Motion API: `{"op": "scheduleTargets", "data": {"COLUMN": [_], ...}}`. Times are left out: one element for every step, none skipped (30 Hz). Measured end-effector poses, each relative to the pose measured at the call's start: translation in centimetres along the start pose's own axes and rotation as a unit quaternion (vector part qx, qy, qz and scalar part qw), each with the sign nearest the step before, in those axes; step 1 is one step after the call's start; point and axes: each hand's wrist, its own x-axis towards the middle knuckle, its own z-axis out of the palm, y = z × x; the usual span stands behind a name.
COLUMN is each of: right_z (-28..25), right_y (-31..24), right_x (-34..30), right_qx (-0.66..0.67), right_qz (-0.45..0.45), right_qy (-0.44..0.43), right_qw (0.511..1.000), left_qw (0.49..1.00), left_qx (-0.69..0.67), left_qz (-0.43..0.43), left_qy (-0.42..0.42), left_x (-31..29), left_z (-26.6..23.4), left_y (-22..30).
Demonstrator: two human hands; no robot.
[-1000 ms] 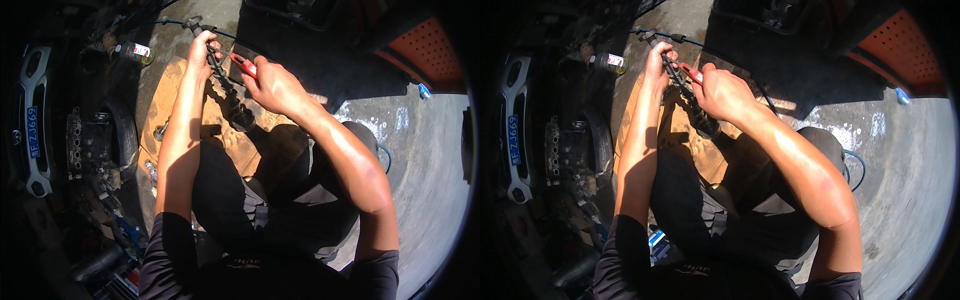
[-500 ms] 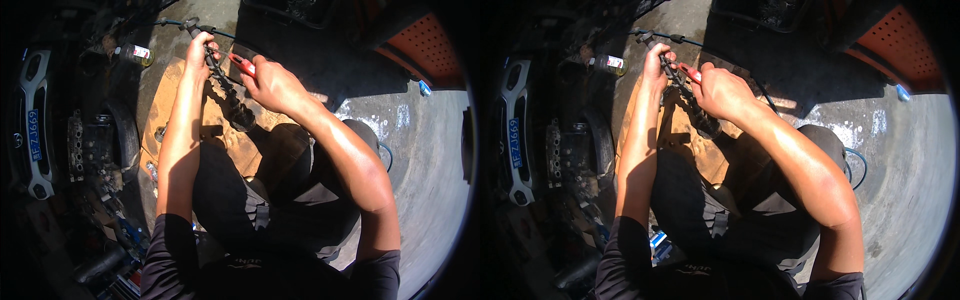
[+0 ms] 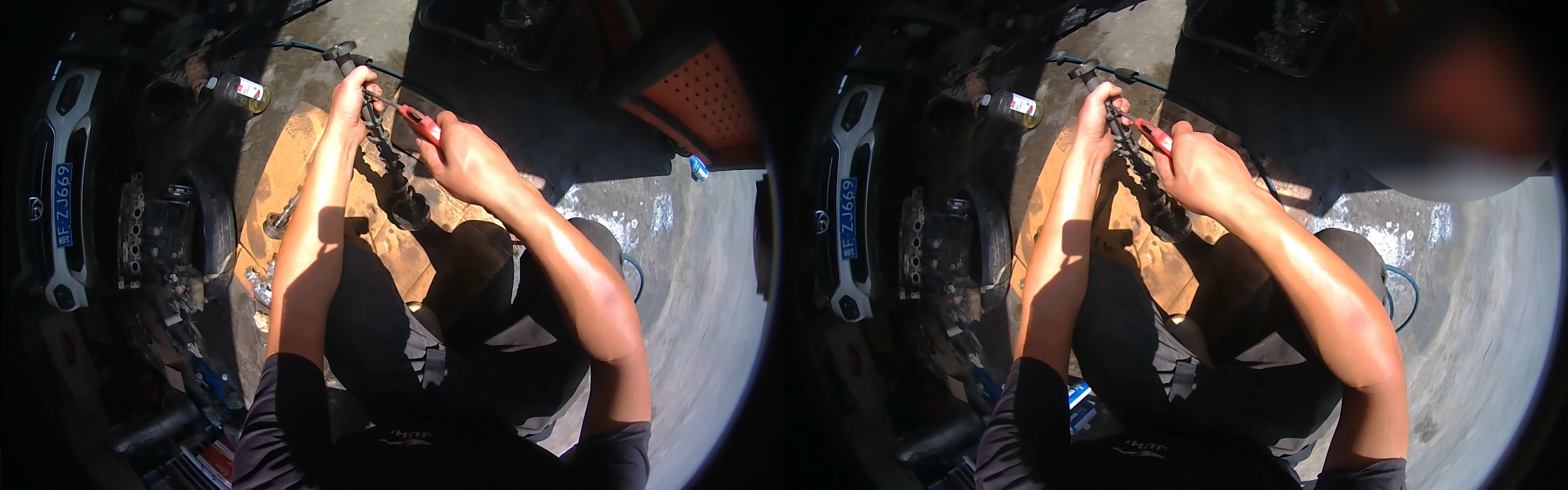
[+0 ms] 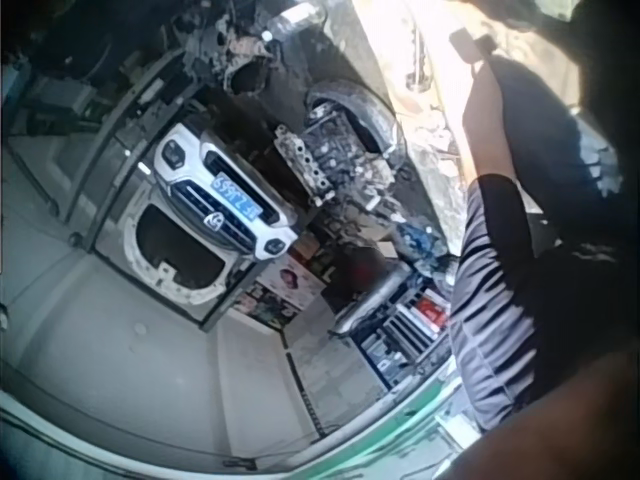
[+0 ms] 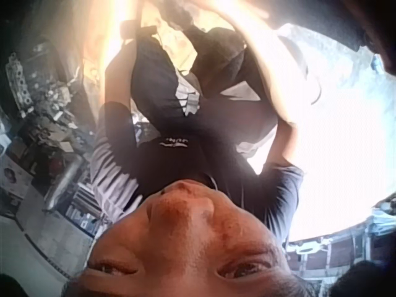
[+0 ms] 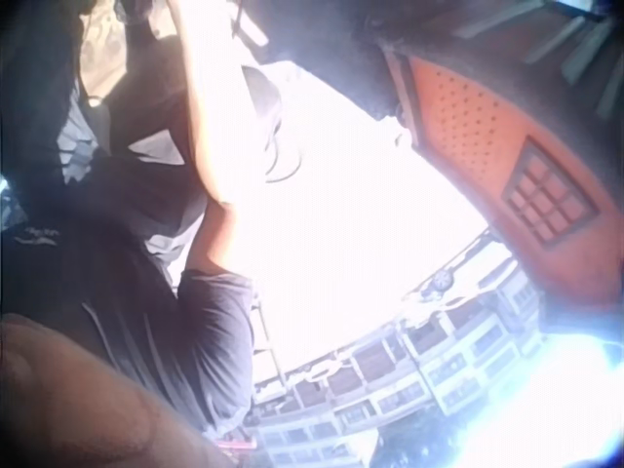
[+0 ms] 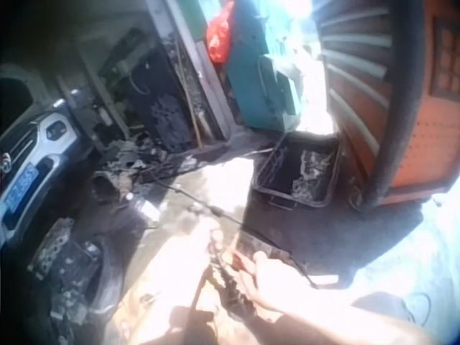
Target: The person cleans a camshaft with a red-handled tool, applies lubricant from a spray bottle, and attempts to fit the camshaft into an engine block. The person handles the camshaft and engine block by hand.
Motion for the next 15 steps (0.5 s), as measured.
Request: {"op": "scheduleTargets", "data": {"right_z": [-0.04, -0.02, 0.03, 0.09, 0.10, 0.11, 0.15, 0.22, 0.21, 0.16, 0.10, 0.12, 0.21, 0.29, 0.28], "right_y": [-0.03, -0.03, -0.02, 0.02, 0.16, 0.22, 0.20, 0.14, 0.07, -0.01, -0.08, -0.05, 0.02, 0.04, 0.19], "right_x": [0.00, -0.03, -0.02, 0.03, -0.06, -0.10, -0.09, -0.06, -0.10, -0.16, -0.17, -0.17, -0.17, -0.15, -0.20], "right_qx": [-0.001, -0.001, -0.001, -0.001, -0.002, -0.004, -0.005, -0.006, -0.006, -0.007, -0.007, -0.006, -0.006, -0.004, 0.017], "right_qz": [0.001, 0.002, 0.000, -0.001, 0.001, -0.001, -0.002, -0.005, -0.003, -0.002, -0.002, 0.001, 0.004, 0.005, -0.006], "right_qy": [0.000, 0.000, -0.001, -0.002, -0.003, -0.002, 0.000, 0.001, 0.001, 0.000, 0.000, 0.000, 0.000, -0.001, -0.006], "right_qw": [1.000, 1.000, 1.000, 1.000, 1.000, 1.000, 1.000, 1.000, 1.000, 1.000, 1.000, 1.000, 1.000, 1.000, 1.000], "left_qw": [1.000, 1.000, 1.000, 1.000, 1.000, 1.000, 1.000, 1.000, 1.000, 1.000, 1.000, 1.000, 1.000, 0.999, 0.999], "left_qx": [-0.004, -0.008, -0.004, -0.004, -0.004, -0.005, -0.007, -0.007, -0.010, -0.013, -0.005, 0.002, 0.009, 0.018, 0.028], "left_qz": [-0.001, -0.002, 0.001, 0.002, 0.000, -0.002, -0.007, -0.009, -0.012, -0.014, -0.012, -0.010, -0.007, -0.007, -0.006], "left_qy": [-0.003, -0.006, -0.010, -0.009, -0.010, -0.011, -0.017, -0.009, -0.011, -0.013, -0.018, -0.022, -0.026, -0.027, -0.028], "left_x": [0.08, 0.12, 0.17, 0.22, 0.19, 0.14, 0.14, 0.14, 0.13, 0.12, 0.18, 0.22, 0.26, 0.38, 0.49], "left_z": [-0.06, -0.12, -0.19, -0.29, -0.23, -0.19, -0.21, -0.29, -0.35, -0.39, -0.45, -0.52, -0.60, -0.81, -1.02], "left_y": [0.01, -0.06, -0.11, -0.09, -0.13, -0.17, -0.10, -0.05, -0.05, -0.09, -0.11, -0.17, -0.22, -0.19, -0.15]}}
